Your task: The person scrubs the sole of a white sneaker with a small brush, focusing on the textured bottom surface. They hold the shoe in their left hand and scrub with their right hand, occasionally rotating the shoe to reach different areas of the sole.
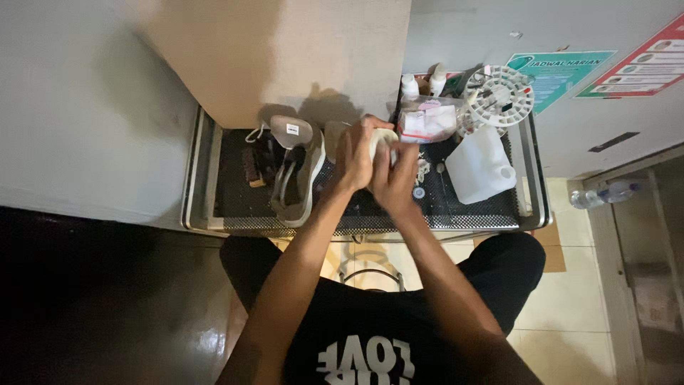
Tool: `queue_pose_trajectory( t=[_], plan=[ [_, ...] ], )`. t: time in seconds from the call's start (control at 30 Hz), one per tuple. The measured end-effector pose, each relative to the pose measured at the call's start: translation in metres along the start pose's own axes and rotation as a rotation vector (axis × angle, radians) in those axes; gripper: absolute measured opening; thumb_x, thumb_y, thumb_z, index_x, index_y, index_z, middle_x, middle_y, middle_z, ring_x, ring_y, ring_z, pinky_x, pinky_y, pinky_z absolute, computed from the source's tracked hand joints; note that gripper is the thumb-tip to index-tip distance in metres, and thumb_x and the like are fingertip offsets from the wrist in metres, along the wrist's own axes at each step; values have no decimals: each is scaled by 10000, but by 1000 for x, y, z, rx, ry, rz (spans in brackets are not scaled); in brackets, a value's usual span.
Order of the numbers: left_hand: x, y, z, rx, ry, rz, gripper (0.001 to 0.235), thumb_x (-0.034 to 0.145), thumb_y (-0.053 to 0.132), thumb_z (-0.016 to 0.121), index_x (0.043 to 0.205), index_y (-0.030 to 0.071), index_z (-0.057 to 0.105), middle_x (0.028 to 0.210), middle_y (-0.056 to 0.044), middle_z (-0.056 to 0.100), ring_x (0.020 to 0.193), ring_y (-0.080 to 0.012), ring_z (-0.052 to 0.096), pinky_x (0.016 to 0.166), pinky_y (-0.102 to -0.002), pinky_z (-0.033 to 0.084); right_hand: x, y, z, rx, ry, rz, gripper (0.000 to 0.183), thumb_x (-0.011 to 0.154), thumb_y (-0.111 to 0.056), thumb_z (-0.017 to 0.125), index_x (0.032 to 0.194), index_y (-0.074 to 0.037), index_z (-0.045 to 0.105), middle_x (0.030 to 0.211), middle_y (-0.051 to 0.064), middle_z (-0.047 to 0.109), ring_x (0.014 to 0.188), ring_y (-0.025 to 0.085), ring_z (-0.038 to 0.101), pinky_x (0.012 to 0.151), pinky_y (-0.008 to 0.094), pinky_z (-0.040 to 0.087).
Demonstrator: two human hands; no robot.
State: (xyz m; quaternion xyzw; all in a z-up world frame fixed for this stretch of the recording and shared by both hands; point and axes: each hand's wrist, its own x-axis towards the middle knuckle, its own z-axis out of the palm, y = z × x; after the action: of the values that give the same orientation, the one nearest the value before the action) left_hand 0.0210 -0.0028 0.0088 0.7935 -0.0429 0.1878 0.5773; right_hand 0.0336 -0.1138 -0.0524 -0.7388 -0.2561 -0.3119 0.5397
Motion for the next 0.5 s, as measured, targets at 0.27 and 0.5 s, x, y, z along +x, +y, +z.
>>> queue_pose_trajectory(
  t=[0.27, 0.5],
  plan=[
    [4, -18, -10, 111, 100, -63, 570, 1056, 423, 225, 1057, 107, 700, 983, -244, 699, 937, -481, 661, 853, -511, 484, -33, 32, 7, 12, -25, 306, 65, 934, -12, 545, 913, 13, 488, 693, 271, 538, 590, 436, 536, 581, 440, 391],
    [1, -7, 8, 88, 138, 0, 465, 1068, 409, 387, 1033, 85, 719, 963, -227, 703, 948, -470, 659, 847, -505, 500, -14, 25, -2, 161, 68, 322, 99, 923, 50, 516, 921, -45, 487, 726, 123, 517, 680, 203, 495, 649, 375, 409]
  ],
)
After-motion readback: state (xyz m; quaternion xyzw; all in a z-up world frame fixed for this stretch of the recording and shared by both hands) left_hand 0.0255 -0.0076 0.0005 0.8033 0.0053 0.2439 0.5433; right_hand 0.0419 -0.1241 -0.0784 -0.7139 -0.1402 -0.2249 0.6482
